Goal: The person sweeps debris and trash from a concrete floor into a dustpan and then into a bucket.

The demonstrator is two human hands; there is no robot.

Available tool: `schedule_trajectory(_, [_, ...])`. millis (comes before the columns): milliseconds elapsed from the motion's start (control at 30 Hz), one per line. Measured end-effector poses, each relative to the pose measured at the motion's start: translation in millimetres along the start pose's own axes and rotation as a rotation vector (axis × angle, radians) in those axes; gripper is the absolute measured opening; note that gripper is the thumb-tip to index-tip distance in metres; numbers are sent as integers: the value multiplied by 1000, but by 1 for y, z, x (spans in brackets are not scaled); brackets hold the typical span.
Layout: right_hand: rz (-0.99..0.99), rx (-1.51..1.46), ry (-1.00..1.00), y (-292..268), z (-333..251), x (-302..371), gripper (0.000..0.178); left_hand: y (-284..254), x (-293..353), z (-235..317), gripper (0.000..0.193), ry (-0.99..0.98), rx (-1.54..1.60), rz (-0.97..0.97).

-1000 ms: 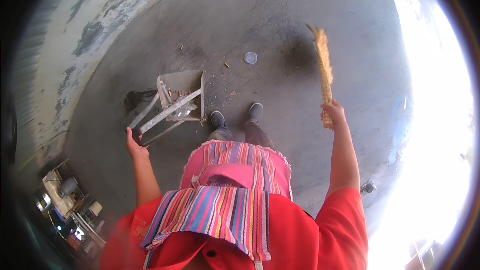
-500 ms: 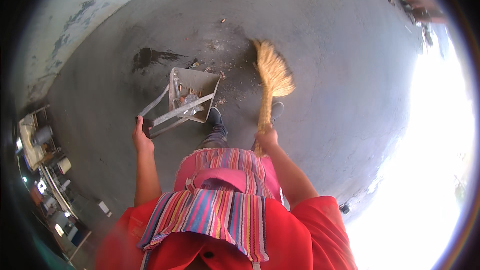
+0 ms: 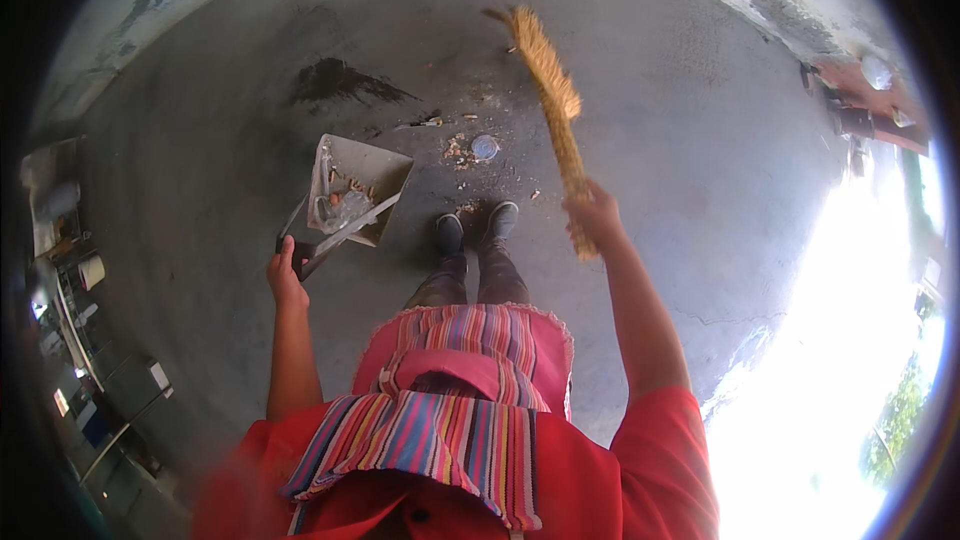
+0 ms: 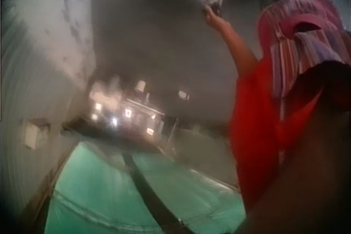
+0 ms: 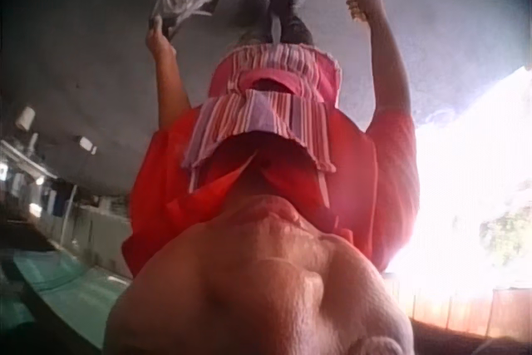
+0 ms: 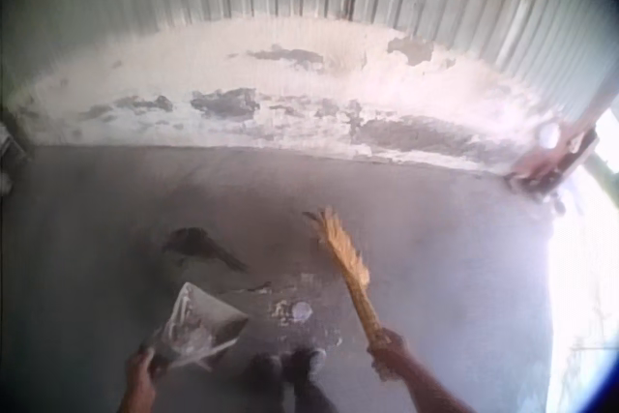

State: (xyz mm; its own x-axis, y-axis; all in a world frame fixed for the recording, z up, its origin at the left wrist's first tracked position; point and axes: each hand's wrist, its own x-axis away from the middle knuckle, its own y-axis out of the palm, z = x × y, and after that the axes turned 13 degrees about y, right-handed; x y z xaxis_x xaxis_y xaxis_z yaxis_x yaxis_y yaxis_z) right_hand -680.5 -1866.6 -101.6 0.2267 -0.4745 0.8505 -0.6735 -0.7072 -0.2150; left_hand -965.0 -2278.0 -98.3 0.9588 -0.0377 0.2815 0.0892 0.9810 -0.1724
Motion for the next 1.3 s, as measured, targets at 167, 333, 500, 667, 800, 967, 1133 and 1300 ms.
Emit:
schedule_trajectory(167, [87,290,-93,16,-72,-185,36,-1,-14,-10,33,52,2,137])
schedule_trajectory(333, [211,857,-218,61,49,-213,77,7,-25,-20,31,28,45,317])
schedule_trajectory(500, [-40,757,15,19,78,-102,85,9,-41,-35,30,-6,88,395])
schedule_trajectory(667, [-58,578,-34,-3,35,-60,77,9,-39,-27,31,-16,115,466])
schedule_trajectory(800, [16,820,-290,40,-39,-168,80,-1,-34,-39,32,3,121,496])
schedule_trajectory(967, [59,996,-296,128,-165,-268,60,5,-34,-40,33,11,122,479])
schedule_trajectory(1133, [-20,1375,-310,92,-75,-289,64,3,-35,-43,33,35,89,522])
schedule_trajectory(1300, [-165,1429,-127,-7,-31,-192,84,7,-34,-42,30,32,93,544])
